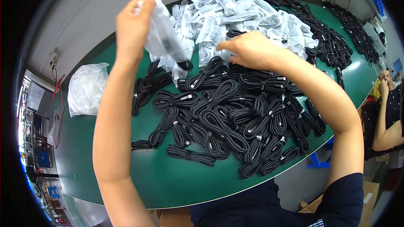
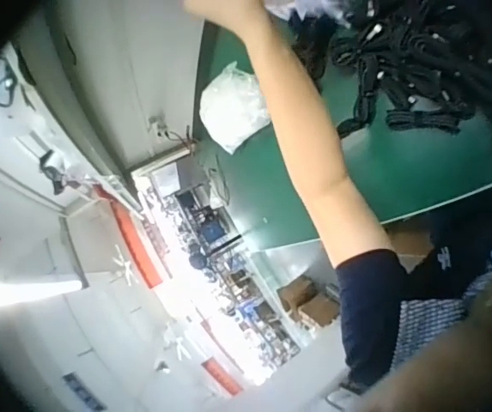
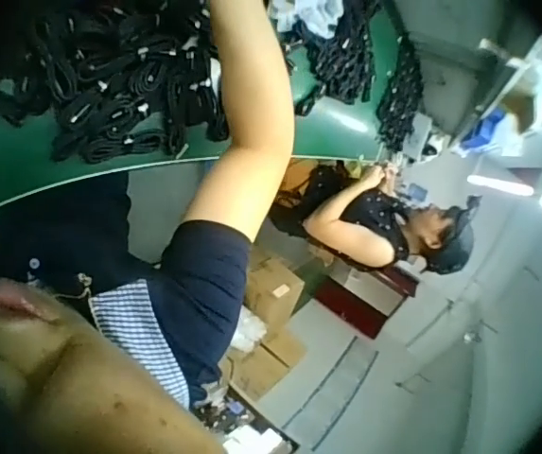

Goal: Unpacking coiled black cables from individual plastic bags and piling them on a workbench.

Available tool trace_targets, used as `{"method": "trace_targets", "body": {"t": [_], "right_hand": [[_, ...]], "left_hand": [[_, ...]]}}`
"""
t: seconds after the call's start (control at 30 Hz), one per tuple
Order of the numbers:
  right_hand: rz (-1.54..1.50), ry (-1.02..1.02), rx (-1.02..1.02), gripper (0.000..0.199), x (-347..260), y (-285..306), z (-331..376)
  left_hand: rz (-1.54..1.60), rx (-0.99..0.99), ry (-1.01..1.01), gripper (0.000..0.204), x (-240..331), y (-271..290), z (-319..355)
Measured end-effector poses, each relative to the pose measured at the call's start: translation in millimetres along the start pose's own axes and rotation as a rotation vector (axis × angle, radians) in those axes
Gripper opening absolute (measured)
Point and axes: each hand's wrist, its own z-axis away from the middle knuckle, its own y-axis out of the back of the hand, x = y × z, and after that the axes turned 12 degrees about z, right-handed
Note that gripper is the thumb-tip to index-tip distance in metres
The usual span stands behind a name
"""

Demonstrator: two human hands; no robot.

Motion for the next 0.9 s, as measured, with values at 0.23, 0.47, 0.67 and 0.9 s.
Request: {"method": "trace_targets", "body": {"t": [0.23, 0.47, 0.67, 0.9], "right_hand": [[-0.32, -0.258, 0.28, 0.02, 21.8, -9.1, -3.8], [-0.884, -0.692, 0.571, 0.017, 72.0, 64.2, 18.8], [-0.688, -0.61, 0.499, 0.016, 80.4, 65.9, 22.1], [0.138, -0.012, -0.04, 0.026, 0.3, 3.2, -13.5]], "left_hand": [[-0.111, -0.229, 0.028, 0.024, 10.6, 2.7, 5.9], [-0.899, -0.935, -0.206, 0.028, -54.6, -38.4, 57.0], [-0.746, -0.904, -0.281, 0.018, -77.4, -49.2, 57.4], [-0.106, -0.303, 0.041, 0.023, -40.5, -14.5, 9.1]]}}
